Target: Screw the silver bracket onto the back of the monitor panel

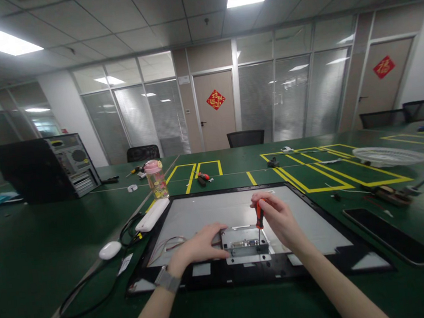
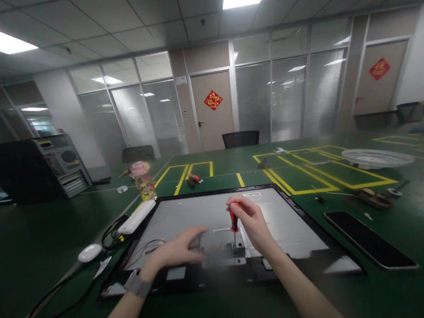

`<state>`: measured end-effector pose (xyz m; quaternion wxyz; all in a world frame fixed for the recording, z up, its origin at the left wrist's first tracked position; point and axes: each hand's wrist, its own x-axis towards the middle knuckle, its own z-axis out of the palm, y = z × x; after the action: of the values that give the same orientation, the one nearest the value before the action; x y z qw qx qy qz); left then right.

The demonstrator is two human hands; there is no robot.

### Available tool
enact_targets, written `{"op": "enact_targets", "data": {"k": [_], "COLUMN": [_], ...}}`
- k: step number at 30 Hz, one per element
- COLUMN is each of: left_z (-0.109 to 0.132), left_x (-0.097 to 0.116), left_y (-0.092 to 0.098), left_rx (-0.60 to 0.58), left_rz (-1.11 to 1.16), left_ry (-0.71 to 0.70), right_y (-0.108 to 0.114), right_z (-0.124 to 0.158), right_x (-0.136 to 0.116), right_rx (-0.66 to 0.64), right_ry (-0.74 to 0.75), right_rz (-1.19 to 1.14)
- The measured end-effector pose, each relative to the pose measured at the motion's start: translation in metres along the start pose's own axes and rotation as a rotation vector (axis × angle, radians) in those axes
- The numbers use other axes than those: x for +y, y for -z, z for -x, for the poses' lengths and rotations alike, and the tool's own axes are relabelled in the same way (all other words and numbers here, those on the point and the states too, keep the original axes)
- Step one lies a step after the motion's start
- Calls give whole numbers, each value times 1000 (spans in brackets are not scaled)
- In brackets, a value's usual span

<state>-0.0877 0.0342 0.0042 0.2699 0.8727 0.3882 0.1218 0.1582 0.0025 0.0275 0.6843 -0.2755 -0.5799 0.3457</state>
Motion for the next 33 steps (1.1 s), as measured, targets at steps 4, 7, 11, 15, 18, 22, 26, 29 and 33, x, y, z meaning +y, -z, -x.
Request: {"op": "enact_targets", "data": {"k": [4,7,11,15,18,22,26,29,33], "left_z": [0,1,0,-2,-2,-1,-1,-1,-1], "left_x": [0,1,-2,-4,-4,-4,-5,-5,-4], "left_y": [1,1,0,-2,-2,-2,-2,-2,-1], "left_rx": [-1,-1,1,1,2,8,11,5,3], "left_rz": [-2,5,3,-10,-9,-8,-6,-5,-5], "left_ry": [-1,1,-8,-10,-8,-11,-14,-3,-4], "right_y": [0,-2,-2,-2,-4,-4,-3,-4,-4], "right_z": [0,0,0,0,1,1,-1,0,0], "right_x": [-1,-5,-4,-4,-7,-7,-6,-7,-7], "right_rx": [-7,-54,-19,-12,-50,-7,16,-28,-17], "right_ry": [-38,-65,-61,-102,-150,-103,-93,-132,-105], "right_rz": [-63,-147,-105,-120,-207,-193,-155,-215,-202]}}
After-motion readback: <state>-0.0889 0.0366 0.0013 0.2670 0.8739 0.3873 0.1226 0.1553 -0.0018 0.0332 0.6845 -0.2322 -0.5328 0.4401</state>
